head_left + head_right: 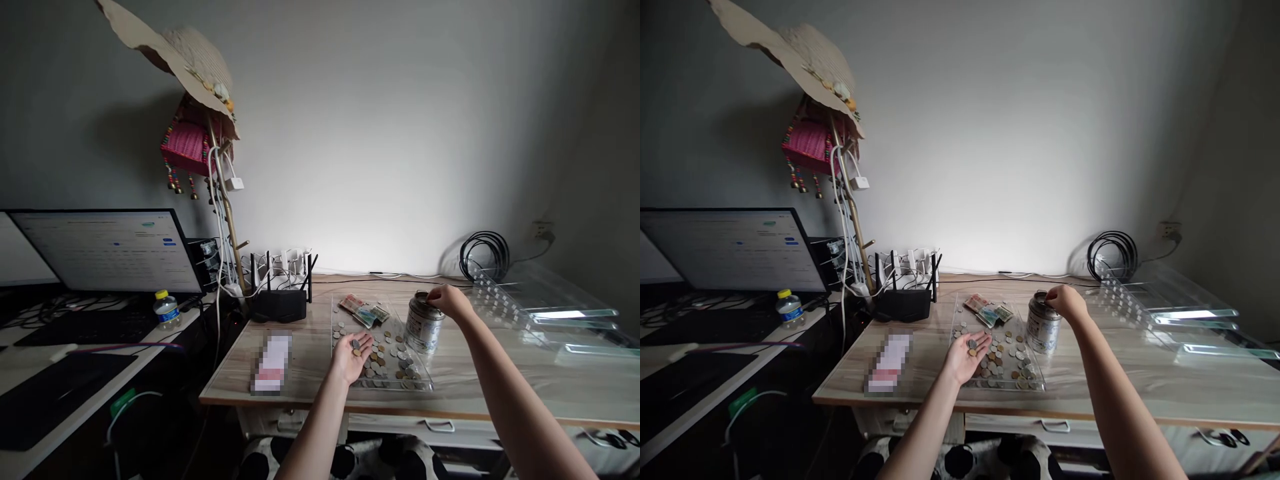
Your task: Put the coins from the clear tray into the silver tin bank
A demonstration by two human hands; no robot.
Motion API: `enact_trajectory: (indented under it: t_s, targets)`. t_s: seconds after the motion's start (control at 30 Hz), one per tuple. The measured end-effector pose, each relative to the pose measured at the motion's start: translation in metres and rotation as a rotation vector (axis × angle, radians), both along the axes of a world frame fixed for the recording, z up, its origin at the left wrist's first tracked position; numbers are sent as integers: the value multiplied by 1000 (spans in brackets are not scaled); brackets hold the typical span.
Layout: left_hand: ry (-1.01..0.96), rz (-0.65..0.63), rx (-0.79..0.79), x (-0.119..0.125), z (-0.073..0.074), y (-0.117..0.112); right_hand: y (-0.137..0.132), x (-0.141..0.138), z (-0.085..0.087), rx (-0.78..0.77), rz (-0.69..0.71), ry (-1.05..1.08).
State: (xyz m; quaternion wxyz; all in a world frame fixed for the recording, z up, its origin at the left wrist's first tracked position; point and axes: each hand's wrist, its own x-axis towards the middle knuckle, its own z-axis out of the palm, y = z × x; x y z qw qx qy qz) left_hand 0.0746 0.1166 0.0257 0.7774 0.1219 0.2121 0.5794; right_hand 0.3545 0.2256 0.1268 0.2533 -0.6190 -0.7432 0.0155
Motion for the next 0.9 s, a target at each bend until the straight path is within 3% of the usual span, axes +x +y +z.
enact_trajectory:
  t_s: [0.07, 0.17, 0.23, 0.3, 0.37, 0.47, 0.53, 0.6, 0.67, 0.73, 0.8, 0.87, 0.9]
  targets:
    - [-1, 3, -5, 0, 0, 0, -9, -7, 3, 7, -56, 1]
    - [-19, 2, 6, 1, -1, -1, -39, -36, -2, 216, -122, 125]
    - [-22, 3, 6, 2, -1, -1, -66, -69, -16, 299, 30, 232]
    - [-7, 13, -14, 2, 0, -1, -91, -107, -38, 151, 347, 222]
    - [21, 38, -46, 3, 2, -1, -110, -140, -61, 85, 515, 191]
    - [35, 47, -72, 2, 5, -1, -123, -169, -86, 39, 523, 183]
    - [18, 28, -48, 2, 5, -1, -123, -172, -91, 29, 473, 168]
    - [4, 14, -16, 2, 4, -1, -120, -161, -86, 76, 421, 168]
    - [3, 10, -20, 1, 3, -1, -112, -138, -70, 191, 338, 198]
    - [6, 12, -36, 1, 3, 0, -100, -103, -45, 337, 185, 223]
    - [7, 35, -45, 2, 4, 2, -83, -64, -17, 456, -59, 197]
    - [9, 64, -57, 2, 5, 2, -62, -31, 5, 423, -204, 96]
    - [10, 71, -67, 3, 5, 3, -51, -19, 13, 344, -186, 19]
